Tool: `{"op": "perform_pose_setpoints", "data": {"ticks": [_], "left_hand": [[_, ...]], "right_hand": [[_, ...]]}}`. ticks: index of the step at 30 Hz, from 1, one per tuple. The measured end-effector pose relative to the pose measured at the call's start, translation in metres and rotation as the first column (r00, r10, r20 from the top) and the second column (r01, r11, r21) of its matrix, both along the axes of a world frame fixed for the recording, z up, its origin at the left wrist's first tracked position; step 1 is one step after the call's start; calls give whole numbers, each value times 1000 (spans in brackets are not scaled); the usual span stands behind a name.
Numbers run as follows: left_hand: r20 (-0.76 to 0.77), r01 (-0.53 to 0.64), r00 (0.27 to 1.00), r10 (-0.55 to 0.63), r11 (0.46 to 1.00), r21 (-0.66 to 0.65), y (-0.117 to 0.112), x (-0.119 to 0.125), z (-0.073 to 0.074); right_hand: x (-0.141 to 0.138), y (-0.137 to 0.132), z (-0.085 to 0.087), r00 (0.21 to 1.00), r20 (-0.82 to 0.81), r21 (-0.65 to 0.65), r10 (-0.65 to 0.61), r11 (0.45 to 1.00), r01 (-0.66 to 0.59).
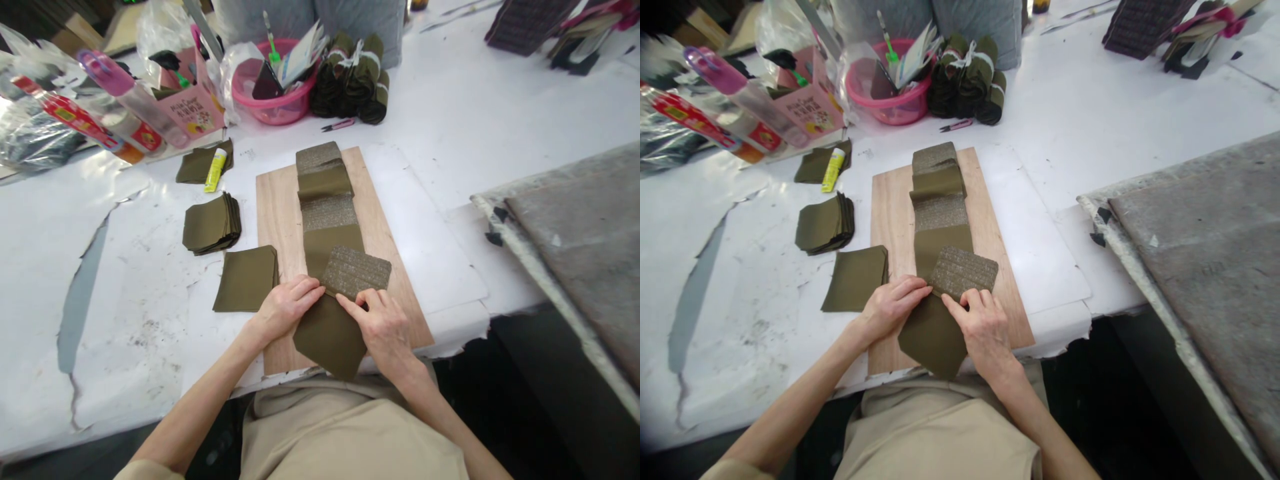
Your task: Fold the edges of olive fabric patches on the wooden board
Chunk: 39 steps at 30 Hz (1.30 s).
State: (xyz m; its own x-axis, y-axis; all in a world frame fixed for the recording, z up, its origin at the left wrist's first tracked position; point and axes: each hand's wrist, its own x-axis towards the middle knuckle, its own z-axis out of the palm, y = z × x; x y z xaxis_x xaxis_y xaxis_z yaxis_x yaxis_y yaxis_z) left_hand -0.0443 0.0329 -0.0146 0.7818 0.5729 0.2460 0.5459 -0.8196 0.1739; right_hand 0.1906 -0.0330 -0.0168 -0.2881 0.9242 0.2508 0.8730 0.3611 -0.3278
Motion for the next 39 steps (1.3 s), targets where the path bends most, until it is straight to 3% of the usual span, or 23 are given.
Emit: {"op": "perform_pose_setpoints", "data": {"ticks": [25,29,33,39], "left_hand": [[-83,16,997,-9,997,74,-5,-1,-1],[-64,-60,996,62,998,25,-8,0,3],[4,-202,979,202,974,102,-19,8,8],[-224,-136,963,147,989,63,-33,24,10]], "right_hand": [[-1,0,2,1000,31,11,-2,1000,1],[-1,0,3,999,34,16,0,1000,0],[-1,1,3,999,47,-1,-2,1000,2],[-1,1,4,999,33,-37,4,999,-3]]}}
